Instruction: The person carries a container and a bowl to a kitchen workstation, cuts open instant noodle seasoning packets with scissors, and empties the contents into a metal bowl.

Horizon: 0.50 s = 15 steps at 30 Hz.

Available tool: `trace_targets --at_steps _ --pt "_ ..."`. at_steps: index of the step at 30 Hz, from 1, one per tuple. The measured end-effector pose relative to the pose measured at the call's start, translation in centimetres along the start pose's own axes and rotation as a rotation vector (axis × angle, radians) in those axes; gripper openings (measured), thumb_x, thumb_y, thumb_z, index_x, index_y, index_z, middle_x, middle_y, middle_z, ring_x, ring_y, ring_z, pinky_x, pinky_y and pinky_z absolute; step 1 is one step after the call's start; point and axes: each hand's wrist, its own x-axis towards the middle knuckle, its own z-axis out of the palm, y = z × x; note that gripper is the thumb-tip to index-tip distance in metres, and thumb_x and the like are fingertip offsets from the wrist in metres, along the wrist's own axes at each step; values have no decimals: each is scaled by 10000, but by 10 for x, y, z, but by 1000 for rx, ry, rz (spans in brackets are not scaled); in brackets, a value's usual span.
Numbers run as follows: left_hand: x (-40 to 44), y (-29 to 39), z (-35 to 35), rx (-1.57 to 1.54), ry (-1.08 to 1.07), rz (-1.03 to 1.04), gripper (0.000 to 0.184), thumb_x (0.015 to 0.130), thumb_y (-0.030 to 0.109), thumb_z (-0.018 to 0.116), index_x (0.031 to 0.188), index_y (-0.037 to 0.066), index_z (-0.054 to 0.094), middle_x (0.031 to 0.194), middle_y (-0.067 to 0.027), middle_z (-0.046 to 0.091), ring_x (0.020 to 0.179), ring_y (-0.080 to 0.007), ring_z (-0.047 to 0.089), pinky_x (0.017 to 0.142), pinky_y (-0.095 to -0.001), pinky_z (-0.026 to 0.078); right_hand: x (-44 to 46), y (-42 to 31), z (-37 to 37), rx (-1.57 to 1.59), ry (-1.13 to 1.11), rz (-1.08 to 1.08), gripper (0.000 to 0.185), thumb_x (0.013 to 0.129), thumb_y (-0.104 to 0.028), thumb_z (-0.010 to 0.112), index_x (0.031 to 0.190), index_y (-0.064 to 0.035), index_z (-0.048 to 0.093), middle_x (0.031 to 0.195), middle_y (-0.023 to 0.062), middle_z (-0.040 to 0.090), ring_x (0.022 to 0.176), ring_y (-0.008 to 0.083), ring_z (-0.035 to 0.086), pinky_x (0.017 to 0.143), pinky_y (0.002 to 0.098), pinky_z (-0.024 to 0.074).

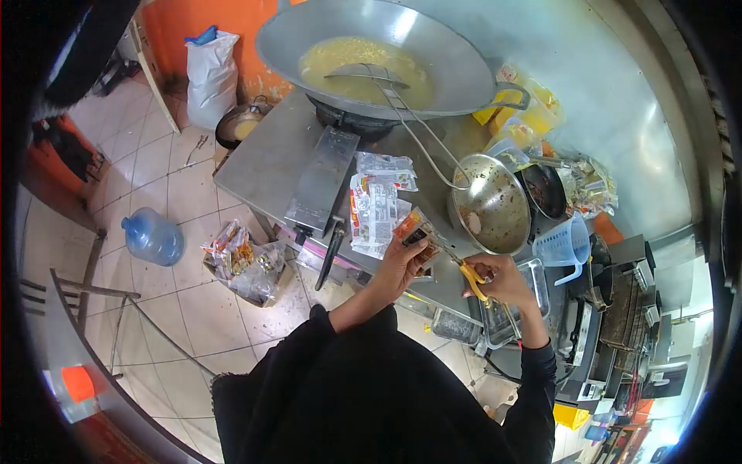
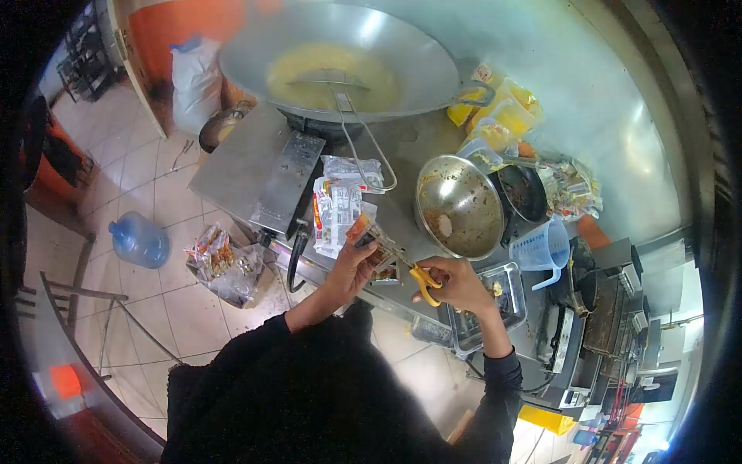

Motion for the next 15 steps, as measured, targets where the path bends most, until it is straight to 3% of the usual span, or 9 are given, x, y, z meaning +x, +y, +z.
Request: trace_targets --at_steps 5,7,15 --pt "2 -1 -6 -18 9 22 377 762 -23 471 1085 95 318 985 -60 465 908 -143 500 789 -273 443 4 1 0 33 -17 1 437 527 -148 755 877 24 558 560 -26 453 506 41 355 449 185 299" --pt "2 -2 -4 -14 12 -16 360 763 -26 468 1071 93 326 992 -59 460 905 -142 500 783 -277 444 8 0 0 -52 -18 -97 400 544 -161 741 860 11 566 497 0 452 443 30 374 407 185 300" --pt "5 -6 -10 -56 -1 -62 342 763 -7 484 1057 88 337 961 -53 478 875 -143 516 771 -279 451 14 0 0 28 -49 -26 390 556 -169 734 867 -2 566 467 -16 434 425 28 356 395 195 277"
